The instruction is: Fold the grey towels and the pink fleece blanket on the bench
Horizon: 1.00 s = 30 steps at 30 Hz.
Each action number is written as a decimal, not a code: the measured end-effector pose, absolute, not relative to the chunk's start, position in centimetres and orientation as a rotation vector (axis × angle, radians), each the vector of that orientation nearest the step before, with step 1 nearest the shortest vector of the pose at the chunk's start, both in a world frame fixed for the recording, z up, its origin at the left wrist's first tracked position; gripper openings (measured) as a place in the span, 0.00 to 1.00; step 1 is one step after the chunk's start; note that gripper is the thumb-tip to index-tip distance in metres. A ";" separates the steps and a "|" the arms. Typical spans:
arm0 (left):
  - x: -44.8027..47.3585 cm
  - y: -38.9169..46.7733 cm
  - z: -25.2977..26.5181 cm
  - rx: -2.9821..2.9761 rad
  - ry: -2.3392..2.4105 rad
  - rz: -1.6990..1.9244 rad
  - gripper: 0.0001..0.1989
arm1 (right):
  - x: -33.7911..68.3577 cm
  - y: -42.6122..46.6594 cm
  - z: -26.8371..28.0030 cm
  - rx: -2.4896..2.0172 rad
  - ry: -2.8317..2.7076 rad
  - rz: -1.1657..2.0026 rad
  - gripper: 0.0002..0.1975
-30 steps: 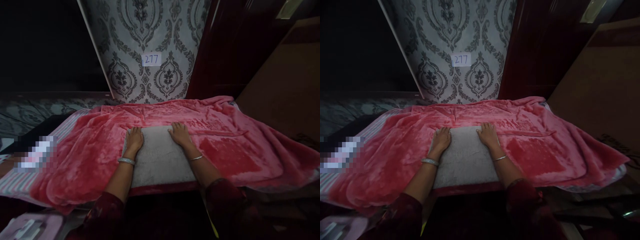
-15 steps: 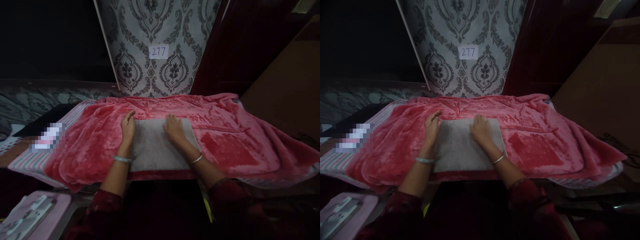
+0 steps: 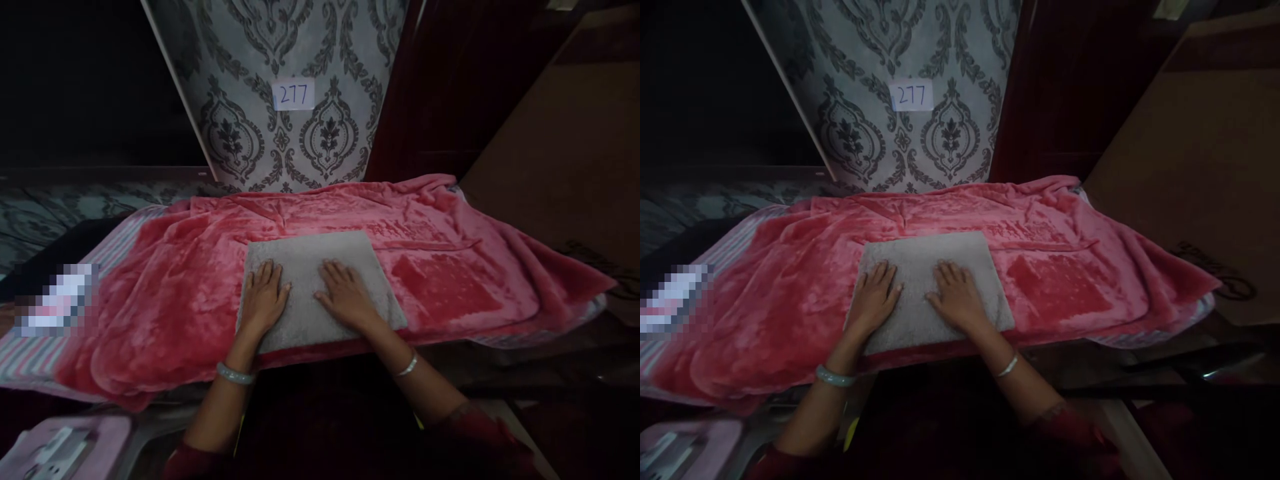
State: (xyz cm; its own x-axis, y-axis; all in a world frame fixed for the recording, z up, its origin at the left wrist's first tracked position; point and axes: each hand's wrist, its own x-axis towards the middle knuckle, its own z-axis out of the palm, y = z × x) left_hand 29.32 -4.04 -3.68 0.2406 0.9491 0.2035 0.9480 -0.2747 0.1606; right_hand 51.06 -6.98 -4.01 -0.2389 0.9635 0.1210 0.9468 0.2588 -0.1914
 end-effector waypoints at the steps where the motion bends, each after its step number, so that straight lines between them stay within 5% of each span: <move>1: 29.3 -4.1 -3.7 2.474 1.887 0.416 0.29 | 52.8 -7.4 -4.3 -1.867 -2.254 0.089 0.34; 9: 28.4 -3.6 -4.6 2.315 1.968 0.677 0.29 | 62.0 -9.6 -7.9 -1.964 -1.763 0.216 0.36; 19: 23.6 -2.1 -2.7 1.058 1.566 1.289 0.34 | 63.5 -3.5 -7.2 -1.603 -1.217 0.878 0.41; 24: 24.0 -2.8 -1.2 0.873 1.343 1.098 0.27 | 63.4 -2.7 -6.9 -1.408 -1.036 1.115 0.34; 30: 24.6 -3.6 -0.4 0.955 1.258 0.981 0.32 | 62.8 -4.2 -5.0 -1.319 -1.049 1.407 0.25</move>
